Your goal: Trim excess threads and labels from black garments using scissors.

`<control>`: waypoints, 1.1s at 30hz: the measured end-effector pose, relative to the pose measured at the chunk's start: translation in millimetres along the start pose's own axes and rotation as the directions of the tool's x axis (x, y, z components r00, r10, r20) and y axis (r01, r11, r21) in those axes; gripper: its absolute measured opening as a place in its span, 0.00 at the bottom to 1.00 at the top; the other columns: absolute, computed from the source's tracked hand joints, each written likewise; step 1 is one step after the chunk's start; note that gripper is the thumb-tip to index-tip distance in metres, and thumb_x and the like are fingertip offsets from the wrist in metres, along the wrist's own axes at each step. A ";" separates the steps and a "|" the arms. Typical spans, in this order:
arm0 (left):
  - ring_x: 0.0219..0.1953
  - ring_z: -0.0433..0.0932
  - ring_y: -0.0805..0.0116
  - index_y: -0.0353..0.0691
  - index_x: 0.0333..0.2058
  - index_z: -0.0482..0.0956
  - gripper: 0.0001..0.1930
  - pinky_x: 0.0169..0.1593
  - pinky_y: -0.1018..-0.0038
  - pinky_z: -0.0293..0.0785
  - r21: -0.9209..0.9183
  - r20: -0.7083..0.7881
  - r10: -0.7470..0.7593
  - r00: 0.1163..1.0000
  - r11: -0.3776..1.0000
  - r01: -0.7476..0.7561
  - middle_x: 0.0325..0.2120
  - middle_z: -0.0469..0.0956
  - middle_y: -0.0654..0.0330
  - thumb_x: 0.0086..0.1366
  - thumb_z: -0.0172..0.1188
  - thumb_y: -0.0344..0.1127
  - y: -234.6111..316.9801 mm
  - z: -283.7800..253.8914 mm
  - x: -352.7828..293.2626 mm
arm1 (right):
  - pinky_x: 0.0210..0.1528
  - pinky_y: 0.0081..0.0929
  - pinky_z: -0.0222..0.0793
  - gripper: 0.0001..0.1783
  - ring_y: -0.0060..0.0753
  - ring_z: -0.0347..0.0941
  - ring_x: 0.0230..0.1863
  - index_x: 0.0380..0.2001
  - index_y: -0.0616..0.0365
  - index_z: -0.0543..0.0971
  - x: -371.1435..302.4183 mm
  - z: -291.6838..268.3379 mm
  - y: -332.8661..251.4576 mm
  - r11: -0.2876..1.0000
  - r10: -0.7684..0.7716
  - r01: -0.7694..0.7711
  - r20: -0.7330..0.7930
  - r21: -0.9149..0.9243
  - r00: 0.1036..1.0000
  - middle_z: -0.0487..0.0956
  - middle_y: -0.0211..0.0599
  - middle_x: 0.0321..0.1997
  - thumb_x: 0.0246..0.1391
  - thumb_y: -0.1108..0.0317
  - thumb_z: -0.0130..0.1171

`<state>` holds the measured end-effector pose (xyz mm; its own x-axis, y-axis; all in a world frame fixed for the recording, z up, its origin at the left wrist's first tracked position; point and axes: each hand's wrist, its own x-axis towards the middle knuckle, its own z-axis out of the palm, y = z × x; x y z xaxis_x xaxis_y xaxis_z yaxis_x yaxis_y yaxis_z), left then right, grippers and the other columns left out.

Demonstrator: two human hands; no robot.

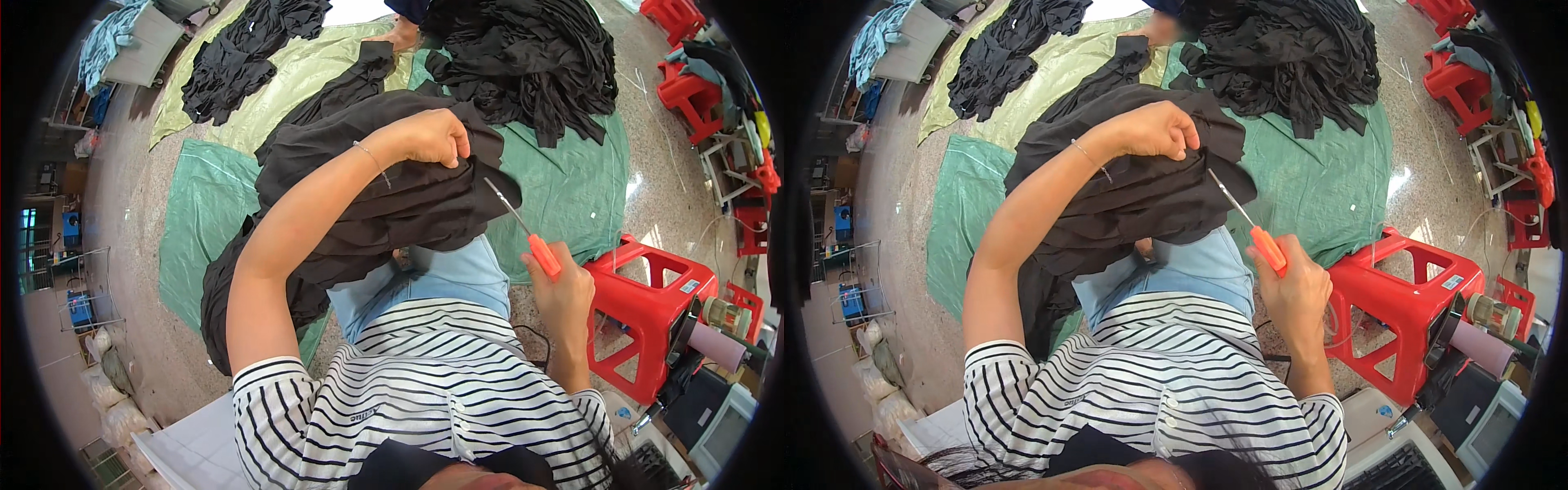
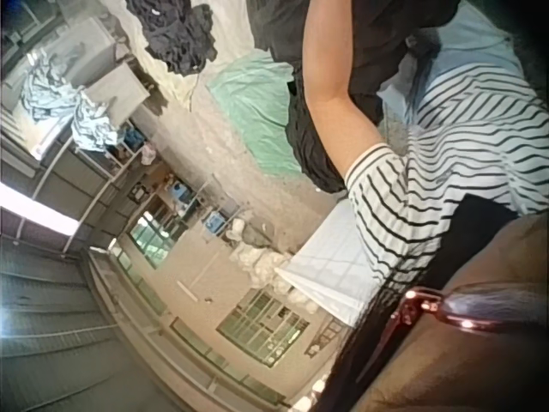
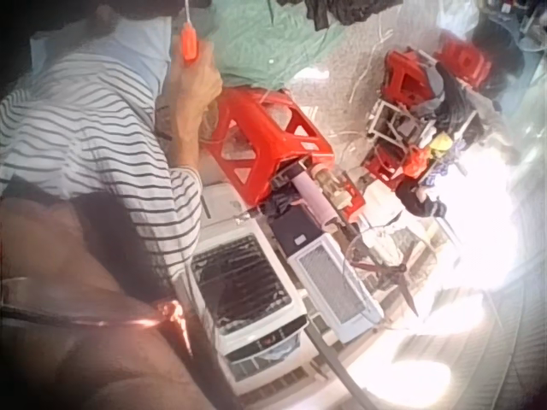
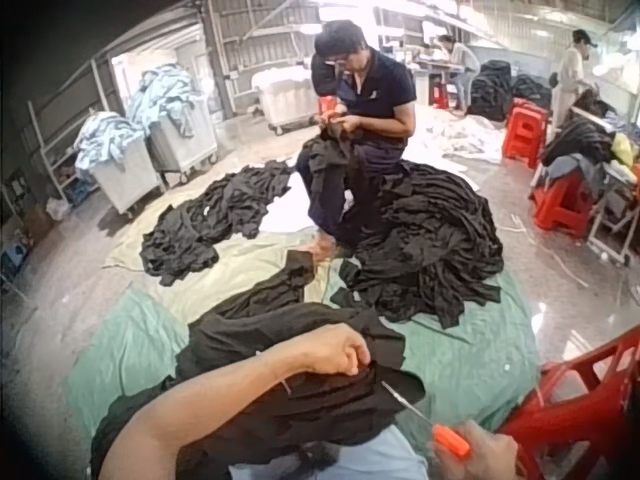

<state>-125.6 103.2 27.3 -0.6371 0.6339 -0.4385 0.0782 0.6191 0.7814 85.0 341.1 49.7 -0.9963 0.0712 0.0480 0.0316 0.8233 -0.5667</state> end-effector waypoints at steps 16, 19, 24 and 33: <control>0.31 0.74 0.69 0.35 0.44 0.76 0.20 0.35 0.71 0.70 0.244 0.110 -0.221 0.969 0.951 0.190 0.27 0.77 0.59 0.51 0.67 0.28 11.0 -25.3 -12.2 | 0.22 0.40 0.66 0.15 0.52 0.74 0.22 0.30 0.55 0.76 6.6 4.6 -26.7 0.980 -0.178 0.175 0.021 0.098 0.984 0.78 0.42 0.24 0.51 0.57 0.67; 0.28 0.73 0.70 0.35 0.39 0.78 0.16 0.32 0.73 0.69 0.104 -0.062 -0.225 0.972 0.968 0.230 0.26 0.76 0.60 0.49 0.67 0.26 6.9 -12.6 -9.3 | 0.21 0.40 0.66 0.15 0.52 0.74 0.21 0.30 0.55 0.76 9.0 14.2 -28.8 0.981 -0.190 0.185 0.085 0.054 0.978 0.78 0.42 0.24 0.51 0.56 0.67; 0.26 0.75 0.73 0.35 0.34 0.78 0.09 0.30 0.74 0.71 -0.103 -0.374 -0.020 0.927 0.994 -0.020 0.22 0.79 0.62 0.51 0.62 0.25 -8.3 33.7 -15.9 | 0.22 0.42 0.67 0.16 0.55 0.74 0.21 0.30 0.56 0.76 9.6 7.7 -18.6 0.993 -0.087 0.083 0.039 0.087 0.995 0.77 0.44 0.20 0.51 0.56 0.68; 0.34 0.77 0.57 0.39 0.32 0.78 0.05 0.36 0.68 0.75 0.694 -0.635 0.719 0.281 0.691 -0.201 0.36 0.78 0.59 0.54 0.62 0.26 -1.7 74.1 -54.1 | 0.27 0.42 0.69 0.15 0.54 0.77 0.25 0.34 0.54 0.77 25.6 20.4 1.3 0.996 0.038 -0.039 0.016 0.083 0.999 0.78 0.44 0.21 0.52 0.56 0.66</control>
<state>-34.4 102.2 16.8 -0.6099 0.3289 0.7210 0.7141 0.6227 0.3200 57.9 332.5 33.4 -0.9956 0.0933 0.0131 0.0638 0.7703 -0.6345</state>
